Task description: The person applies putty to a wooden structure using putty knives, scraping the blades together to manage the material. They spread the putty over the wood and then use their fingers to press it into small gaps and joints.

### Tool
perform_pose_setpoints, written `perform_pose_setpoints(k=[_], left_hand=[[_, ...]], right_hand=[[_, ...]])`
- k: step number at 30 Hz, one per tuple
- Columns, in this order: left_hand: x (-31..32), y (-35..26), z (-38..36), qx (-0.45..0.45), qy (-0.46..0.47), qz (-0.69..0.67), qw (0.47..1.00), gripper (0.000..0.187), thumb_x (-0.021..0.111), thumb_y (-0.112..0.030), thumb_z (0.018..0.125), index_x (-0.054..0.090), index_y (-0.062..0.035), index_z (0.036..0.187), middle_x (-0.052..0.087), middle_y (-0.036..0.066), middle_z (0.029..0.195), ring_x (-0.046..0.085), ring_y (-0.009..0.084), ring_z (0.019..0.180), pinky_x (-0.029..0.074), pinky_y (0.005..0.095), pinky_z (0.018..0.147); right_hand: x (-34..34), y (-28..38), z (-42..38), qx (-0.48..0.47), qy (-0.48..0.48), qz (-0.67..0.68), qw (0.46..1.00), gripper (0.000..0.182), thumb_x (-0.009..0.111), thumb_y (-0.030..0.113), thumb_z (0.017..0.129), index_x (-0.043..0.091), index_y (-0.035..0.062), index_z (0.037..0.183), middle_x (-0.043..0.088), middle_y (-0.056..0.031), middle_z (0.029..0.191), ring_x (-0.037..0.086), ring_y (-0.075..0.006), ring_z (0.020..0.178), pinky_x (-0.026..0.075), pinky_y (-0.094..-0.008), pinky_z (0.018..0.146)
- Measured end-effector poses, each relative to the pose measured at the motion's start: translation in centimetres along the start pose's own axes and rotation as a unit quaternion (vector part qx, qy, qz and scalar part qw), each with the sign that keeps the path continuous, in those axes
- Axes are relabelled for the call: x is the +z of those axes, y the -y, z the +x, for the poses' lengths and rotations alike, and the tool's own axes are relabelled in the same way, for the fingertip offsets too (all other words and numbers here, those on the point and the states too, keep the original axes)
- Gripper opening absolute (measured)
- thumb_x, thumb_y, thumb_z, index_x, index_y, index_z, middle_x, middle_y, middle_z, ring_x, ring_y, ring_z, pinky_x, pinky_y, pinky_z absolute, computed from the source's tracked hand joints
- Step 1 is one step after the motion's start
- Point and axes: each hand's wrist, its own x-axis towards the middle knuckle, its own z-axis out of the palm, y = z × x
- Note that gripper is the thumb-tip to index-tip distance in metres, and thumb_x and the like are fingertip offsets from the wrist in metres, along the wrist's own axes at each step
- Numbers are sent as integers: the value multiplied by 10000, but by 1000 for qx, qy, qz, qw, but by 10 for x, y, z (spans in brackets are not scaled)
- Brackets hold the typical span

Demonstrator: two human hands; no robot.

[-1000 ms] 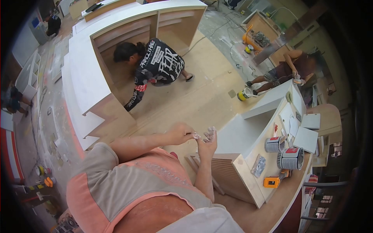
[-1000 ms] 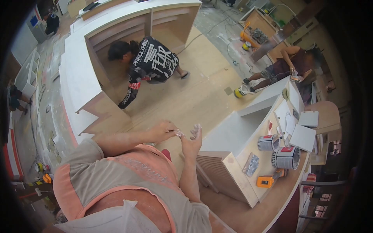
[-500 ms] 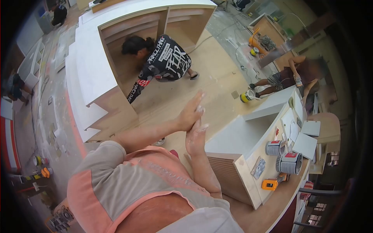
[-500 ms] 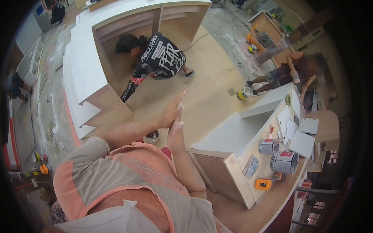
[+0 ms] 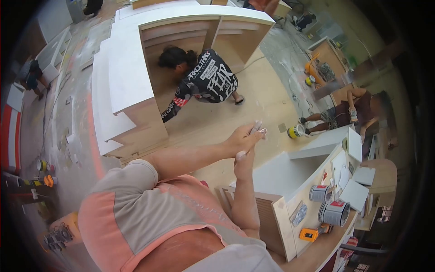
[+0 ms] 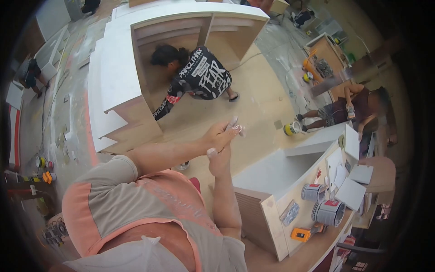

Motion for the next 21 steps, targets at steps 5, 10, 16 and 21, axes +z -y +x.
perform_pose_setpoints(k=[5, 10, 16, 21], left_hand=[[-21, -3, 5, -177, 101, -45, 978, 303, 379, -264, 903, 542, -20, 981, 548, 52, 975, 468, 116, 929, 368, 269, 827], [-12, 7, -8, -26, 153, -28, 988, 346, 371, -307, 899, 533, -13, 985, 539, 86, 954, 459, 138, 909, 350, 308, 829], [-9, 17, -14, -88, 4, 9, 996, 305, 482, -299, 849, 571, -12, 897, 539, 72, 747, 479, 123, 720, 403, 275, 664], [-42, 29, -25, -57, 129, 114, 983, 278, 509, -268, 832, 598, -5, 826, 576, 80, 797, 505, 122, 746, 413, 270, 686]], right_hand=[[5, 5, -11, 33, 39, 25, 998, 982, 509, 576, 741, 4, -15, 1341, 109, -129, 1389, 151, -253, 1280, 163, -337, 1024], [19, 12, -12, 82, -133, 257, 954, 1000, 512, 599, 730, -9, 10, 1348, 65, -82, 1415, 138, -249, 1287, 138, -341, 1031], [1, -16, -23, 48, -24, 12, 998, 753, 568, 377, 782, 204, -6, 1318, 270, -152, 1345, 298, -227, 1219, 239, -357, 1001], [-18, 7, -33, 233, 63, -171, 955, 516, 671, 82, 687, 469, -23, 1150, 568, -154, 1008, 591, -206, 796, 484, -309, 715]])
